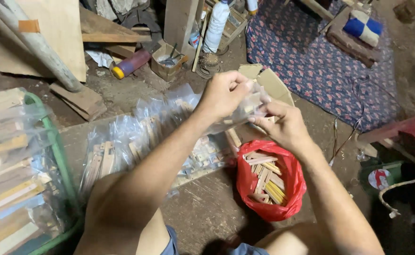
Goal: The person places small wooden strips and larger wooden frame pieces into plastic bags, sometimes counting them and transferring them from a cardboard box or red bag.
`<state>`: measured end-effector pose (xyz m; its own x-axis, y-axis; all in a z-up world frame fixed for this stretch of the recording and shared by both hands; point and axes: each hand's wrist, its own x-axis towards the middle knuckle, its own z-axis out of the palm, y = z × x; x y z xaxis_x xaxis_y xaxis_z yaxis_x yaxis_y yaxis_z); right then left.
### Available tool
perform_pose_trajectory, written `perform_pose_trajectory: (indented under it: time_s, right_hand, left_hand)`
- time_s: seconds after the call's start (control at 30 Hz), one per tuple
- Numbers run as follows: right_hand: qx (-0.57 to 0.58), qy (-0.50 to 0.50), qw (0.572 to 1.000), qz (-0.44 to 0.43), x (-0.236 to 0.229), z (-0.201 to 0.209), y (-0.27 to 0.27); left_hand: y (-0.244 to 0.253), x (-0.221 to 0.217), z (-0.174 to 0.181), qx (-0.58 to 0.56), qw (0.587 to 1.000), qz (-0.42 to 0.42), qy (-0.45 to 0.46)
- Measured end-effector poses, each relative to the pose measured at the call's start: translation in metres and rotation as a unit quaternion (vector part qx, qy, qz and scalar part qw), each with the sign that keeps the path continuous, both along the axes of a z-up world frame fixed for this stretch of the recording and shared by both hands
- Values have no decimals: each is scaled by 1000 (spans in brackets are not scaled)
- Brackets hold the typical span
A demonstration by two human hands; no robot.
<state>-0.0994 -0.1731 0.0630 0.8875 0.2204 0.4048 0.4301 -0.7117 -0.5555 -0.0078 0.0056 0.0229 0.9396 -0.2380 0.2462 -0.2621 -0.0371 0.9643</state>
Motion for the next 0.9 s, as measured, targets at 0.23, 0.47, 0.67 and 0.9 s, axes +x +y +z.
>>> perform_pose_trajectory:
  time_s: [0.23,0.47,0.67,0.9]
  right_hand:
    - [27,-32,999,-2,-23,123,25]
    - [227,-77,967,80,-46,112,39]
    - [360,126,922,63,-72,-28,77]
    - [547,207,806,87,-96,-44,147]
  left_hand:
    - [57,-59,11,-13,953,-303,15]
    - [60,-131,20,-84,973,-206,62]
    - [109,-158,35,-164,981,-68,84]
    - [134,-183,47,-282,958,17,52]
